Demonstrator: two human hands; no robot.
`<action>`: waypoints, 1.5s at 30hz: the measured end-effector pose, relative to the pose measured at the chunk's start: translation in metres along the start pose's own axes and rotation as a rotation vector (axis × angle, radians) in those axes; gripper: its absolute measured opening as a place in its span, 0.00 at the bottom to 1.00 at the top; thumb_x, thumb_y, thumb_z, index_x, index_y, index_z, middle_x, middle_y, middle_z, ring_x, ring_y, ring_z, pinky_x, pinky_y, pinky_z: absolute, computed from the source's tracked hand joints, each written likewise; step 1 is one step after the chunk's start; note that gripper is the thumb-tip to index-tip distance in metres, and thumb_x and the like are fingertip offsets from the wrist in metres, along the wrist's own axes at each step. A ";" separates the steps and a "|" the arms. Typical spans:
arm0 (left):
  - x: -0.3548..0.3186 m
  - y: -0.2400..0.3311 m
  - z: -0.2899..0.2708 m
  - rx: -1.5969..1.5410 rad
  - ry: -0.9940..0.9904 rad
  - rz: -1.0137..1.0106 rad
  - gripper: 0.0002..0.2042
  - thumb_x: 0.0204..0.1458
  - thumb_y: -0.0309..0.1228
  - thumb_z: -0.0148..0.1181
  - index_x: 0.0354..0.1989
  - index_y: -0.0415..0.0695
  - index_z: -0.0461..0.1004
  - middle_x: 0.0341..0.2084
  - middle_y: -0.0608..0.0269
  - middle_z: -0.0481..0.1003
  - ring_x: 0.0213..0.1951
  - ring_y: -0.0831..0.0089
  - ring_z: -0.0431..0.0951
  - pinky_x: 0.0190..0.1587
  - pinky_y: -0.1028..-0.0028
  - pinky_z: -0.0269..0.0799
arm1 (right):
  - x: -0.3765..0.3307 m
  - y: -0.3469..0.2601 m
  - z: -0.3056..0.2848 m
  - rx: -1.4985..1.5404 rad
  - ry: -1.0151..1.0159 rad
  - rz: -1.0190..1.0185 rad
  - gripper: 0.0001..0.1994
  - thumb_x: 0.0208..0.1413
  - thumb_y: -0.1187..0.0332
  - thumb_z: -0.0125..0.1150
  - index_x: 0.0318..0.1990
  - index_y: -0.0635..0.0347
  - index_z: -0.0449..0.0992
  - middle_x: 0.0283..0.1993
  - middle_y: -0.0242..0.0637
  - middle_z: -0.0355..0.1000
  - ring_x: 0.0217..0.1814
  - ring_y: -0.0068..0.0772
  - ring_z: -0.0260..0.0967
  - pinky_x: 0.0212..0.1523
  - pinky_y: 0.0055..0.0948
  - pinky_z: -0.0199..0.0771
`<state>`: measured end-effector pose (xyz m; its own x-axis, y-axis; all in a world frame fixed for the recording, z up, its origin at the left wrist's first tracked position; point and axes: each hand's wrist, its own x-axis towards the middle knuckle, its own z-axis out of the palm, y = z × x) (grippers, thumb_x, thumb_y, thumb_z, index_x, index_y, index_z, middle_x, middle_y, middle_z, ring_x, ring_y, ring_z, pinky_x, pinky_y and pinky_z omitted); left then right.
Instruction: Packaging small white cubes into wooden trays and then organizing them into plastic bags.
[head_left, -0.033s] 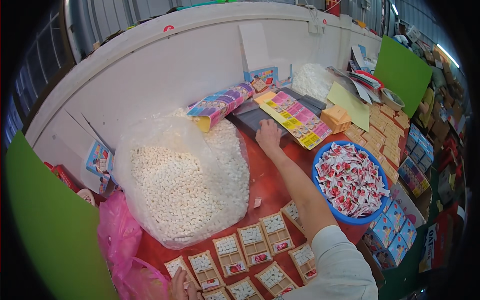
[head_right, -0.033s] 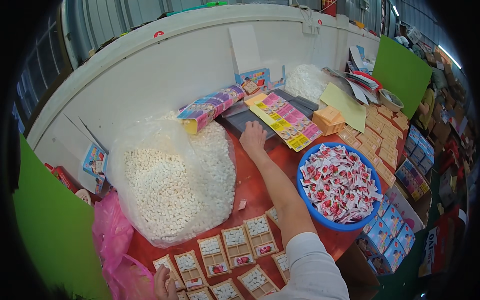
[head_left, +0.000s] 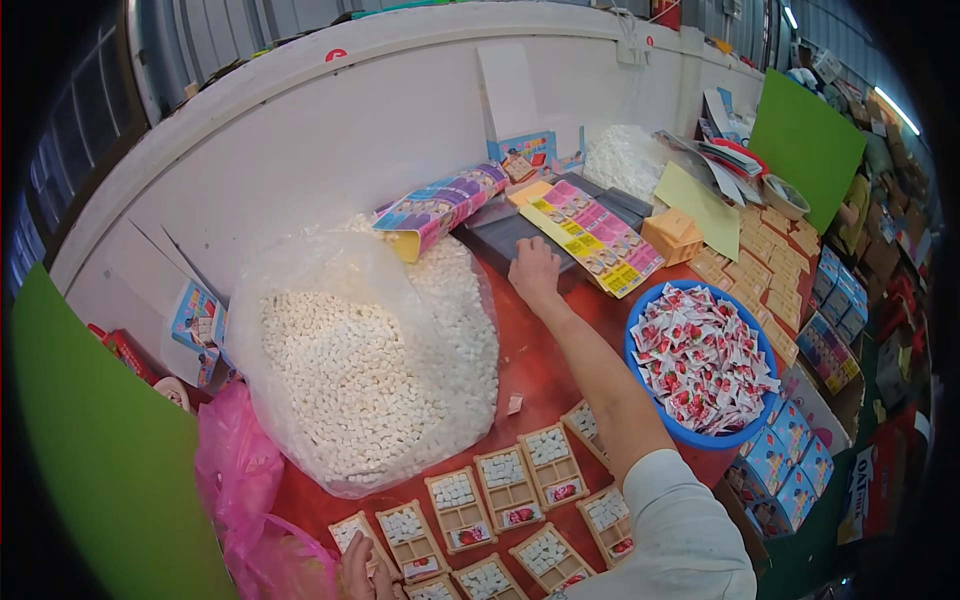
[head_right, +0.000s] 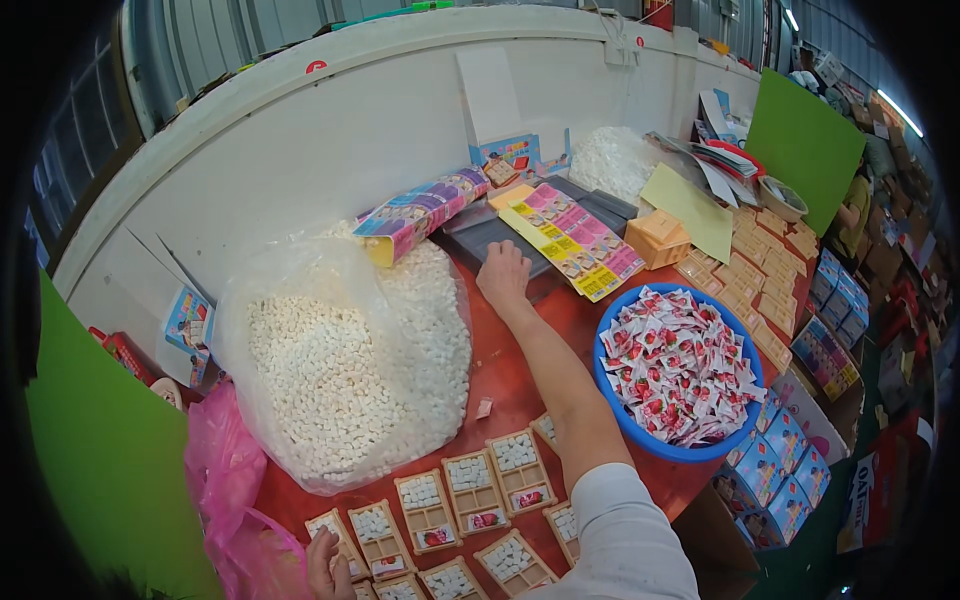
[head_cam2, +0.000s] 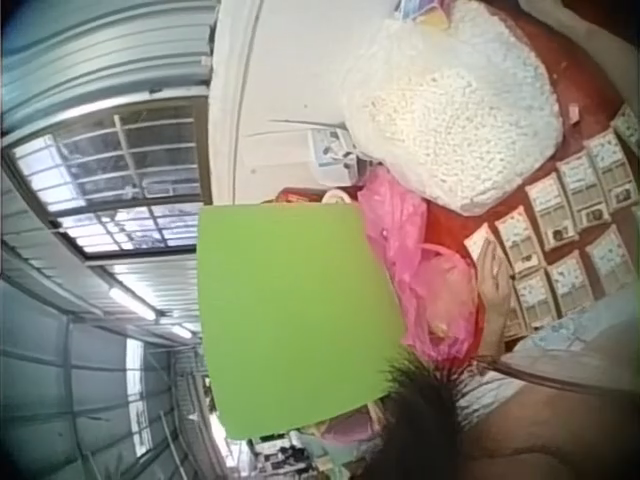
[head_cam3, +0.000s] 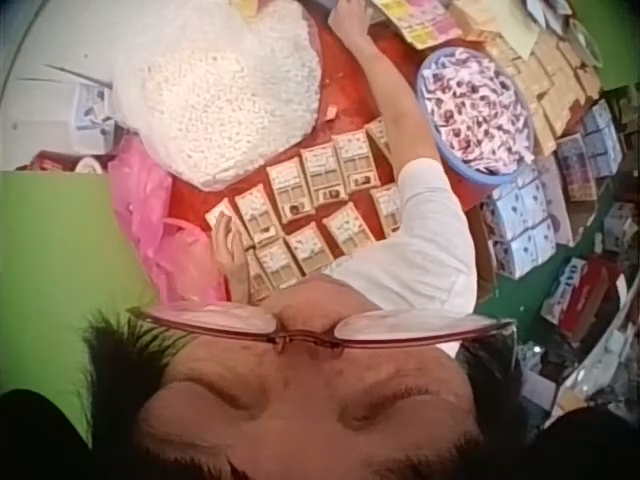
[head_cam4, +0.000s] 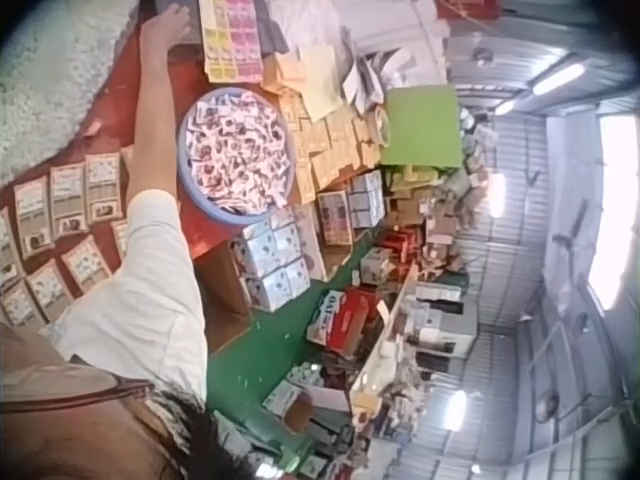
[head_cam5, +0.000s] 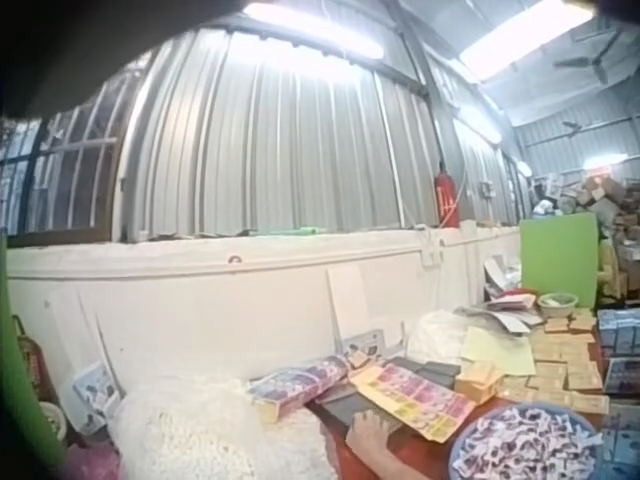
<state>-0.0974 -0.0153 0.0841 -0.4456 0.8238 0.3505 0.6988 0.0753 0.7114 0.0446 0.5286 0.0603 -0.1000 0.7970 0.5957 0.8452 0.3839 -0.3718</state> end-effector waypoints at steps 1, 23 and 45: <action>0.001 0.002 -0.001 -0.004 -0.004 -0.011 0.17 0.55 0.22 0.51 0.55 0.34 0.68 0.53 0.50 0.69 0.54 0.61 0.69 0.52 0.71 0.68 | -0.001 -0.003 0.004 0.006 -0.006 0.001 0.15 0.46 0.68 0.59 0.44 0.54 0.70 0.45 0.39 0.65 0.52 0.42 0.64 0.48 0.46 0.63; 0.009 -0.001 0.041 -0.153 -0.171 -0.037 0.15 0.56 0.20 0.51 0.52 0.34 0.70 0.43 0.53 0.75 0.47 0.68 0.75 0.48 0.72 0.70 | -0.026 0.044 0.002 0.204 0.018 0.643 0.35 0.48 0.67 0.59 0.64 0.61 0.51 0.69 0.47 0.45 0.67 0.50 0.49 0.58 0.54 0.59; -0.016 -0.031 0.050 -0.287 -0.196 -0.117 0.15 0.58 0.21 0.50 0.54 0.37 0.69 0.47 0.55 0.71 0.45 0.70 0.75 0.37 0.74 0.81 | -0.054 0.074 0.006 0.158 0.019 0.447 0.11 0.50 0.71 0.52 0.41 0.60 0.74 0.58 0.45 0.59 0.54 0.55 0.61 0.54 0.45 0.66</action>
<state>-0.0837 -0.0025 0.0258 -0.3778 0.9132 0.1529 0.4515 0.0376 0.8915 0.1091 0.5166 -0.0042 0.2663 0.8921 0.3650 0.7129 0.0726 -0.6975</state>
